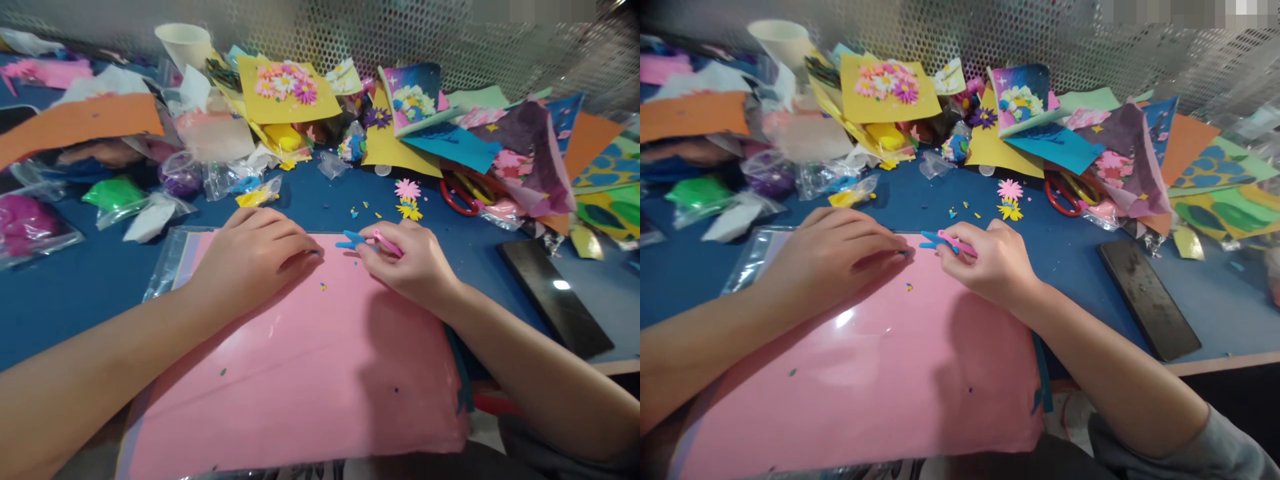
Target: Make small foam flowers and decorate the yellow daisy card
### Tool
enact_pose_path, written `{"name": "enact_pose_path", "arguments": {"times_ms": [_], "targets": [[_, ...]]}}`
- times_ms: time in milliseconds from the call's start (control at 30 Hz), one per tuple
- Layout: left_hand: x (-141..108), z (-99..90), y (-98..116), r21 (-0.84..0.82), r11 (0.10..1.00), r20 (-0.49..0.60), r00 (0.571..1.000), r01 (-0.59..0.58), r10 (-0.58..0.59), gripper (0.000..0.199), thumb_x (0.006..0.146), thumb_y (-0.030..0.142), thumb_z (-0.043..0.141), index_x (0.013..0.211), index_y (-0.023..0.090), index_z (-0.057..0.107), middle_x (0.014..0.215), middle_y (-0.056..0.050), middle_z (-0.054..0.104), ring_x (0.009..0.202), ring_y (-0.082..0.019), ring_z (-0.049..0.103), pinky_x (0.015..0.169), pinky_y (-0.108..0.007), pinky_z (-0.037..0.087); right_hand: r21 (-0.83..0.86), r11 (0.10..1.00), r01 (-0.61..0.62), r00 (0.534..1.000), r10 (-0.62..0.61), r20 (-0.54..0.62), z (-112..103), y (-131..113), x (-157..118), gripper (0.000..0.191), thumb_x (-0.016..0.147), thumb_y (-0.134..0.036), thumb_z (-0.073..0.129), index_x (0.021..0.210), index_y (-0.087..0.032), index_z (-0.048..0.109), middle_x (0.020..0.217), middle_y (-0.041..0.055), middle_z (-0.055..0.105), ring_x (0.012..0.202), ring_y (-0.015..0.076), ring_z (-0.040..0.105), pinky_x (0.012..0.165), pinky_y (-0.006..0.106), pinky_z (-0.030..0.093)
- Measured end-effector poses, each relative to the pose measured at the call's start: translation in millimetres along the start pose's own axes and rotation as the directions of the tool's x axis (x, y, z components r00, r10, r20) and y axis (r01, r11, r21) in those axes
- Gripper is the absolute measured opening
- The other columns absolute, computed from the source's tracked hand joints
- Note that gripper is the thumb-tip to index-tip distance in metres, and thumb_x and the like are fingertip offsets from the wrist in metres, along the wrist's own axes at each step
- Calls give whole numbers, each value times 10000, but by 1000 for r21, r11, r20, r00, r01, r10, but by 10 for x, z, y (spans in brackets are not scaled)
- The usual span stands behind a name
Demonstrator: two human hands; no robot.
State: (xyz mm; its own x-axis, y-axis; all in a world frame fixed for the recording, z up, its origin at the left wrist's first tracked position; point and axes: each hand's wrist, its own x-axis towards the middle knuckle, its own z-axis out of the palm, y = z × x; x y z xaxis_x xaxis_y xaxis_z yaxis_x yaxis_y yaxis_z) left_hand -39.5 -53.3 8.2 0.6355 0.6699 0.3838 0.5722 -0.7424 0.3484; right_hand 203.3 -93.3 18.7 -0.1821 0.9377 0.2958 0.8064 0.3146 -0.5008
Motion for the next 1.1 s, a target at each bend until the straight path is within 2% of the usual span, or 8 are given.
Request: {"name": "enact_pose_path", "arguments": {"times_ms": [167,300,433,567,667,833,967,1100], "targets": [[29,9,-38,-157,987,97,994,-31,46,276,1006,403,538,978,284,785,1057,-19,775,1031,-235,636,927,-385,403,32,999,-43,992,39,123,-20,-65,-3,199,851,-321,573,722,-208,673,517,-36,532,527,113,409,582,272,334],[21,36,-57,-155,988,73,997,-29,41,280,1021,397,524,1075,279,771,1143,-32,759,1109,-250,617,970,-398,398,-10,999,-40,982,41,186,-10,-81,-4,156,829,-282,572,722,-214,662,620,-3,643,597,134,463,627,281,336],[-15,21,5,-146,985,1,996,-90,91,329,1008,434,548,1248,257,689,1182,-61,747,1126,-258,632,983,-396,408,9,995,103,972,-103,211,8,-80,-27,162,834,-257,543,742,-214,669,628,-6,655,568,123,428,655,282,330],[-63,15,74,-109,945,-55,951,-308,303,219,969,334,632,1174,277,683,1080,-21,776,1042,-222,666,930,-363,439,5,967,255,954,-252,162,43,-107,-77,173,834,-235,530,784,-202,692,579,-14,603,560,120,402,645,271,328],[-78,22,91,-78,933,-85,934,-352,346,161,966,291,628,1118,267,676,1034,-13,781,969,-208,672,863,-356,457,38,947,318,936,-320,145,74,-122,-100,181,851,-215,533,756,-192,686,563,-32,581,541,103,365,653,265,336],[-74,17,130,-16,948,-131,940,-319,314,114,937,356,665,981,252,677,951,-10,781,869,-205,661,794,-362,440,102,926,363,917,-375,138,79,-113,-91,178,857,-190,550,734,-195,679,513,-77,460,514,82,308,649,259,318],[-73,-19,185,-101,978,-66,982,-182,176,151,958,379,642,944,242,703,955,2,789,878,-197,673,799,-358,416,109,920,375,915,-387,116,38,-98,-88,197,867,-204,556,712,-199,678,477,-89,404,501,80,267,643,261,311],[-61,-85,198,-172,984,28,998,-51,57,159,958,361,614,943,260,736,953,41,785,850,-176,648,803,-334,398,79,968,239,962,-247,118,-35,-17,-61,243,881,-241,531,697,-198,683,501,-50,487,519,96,338,638,279,320]]}}
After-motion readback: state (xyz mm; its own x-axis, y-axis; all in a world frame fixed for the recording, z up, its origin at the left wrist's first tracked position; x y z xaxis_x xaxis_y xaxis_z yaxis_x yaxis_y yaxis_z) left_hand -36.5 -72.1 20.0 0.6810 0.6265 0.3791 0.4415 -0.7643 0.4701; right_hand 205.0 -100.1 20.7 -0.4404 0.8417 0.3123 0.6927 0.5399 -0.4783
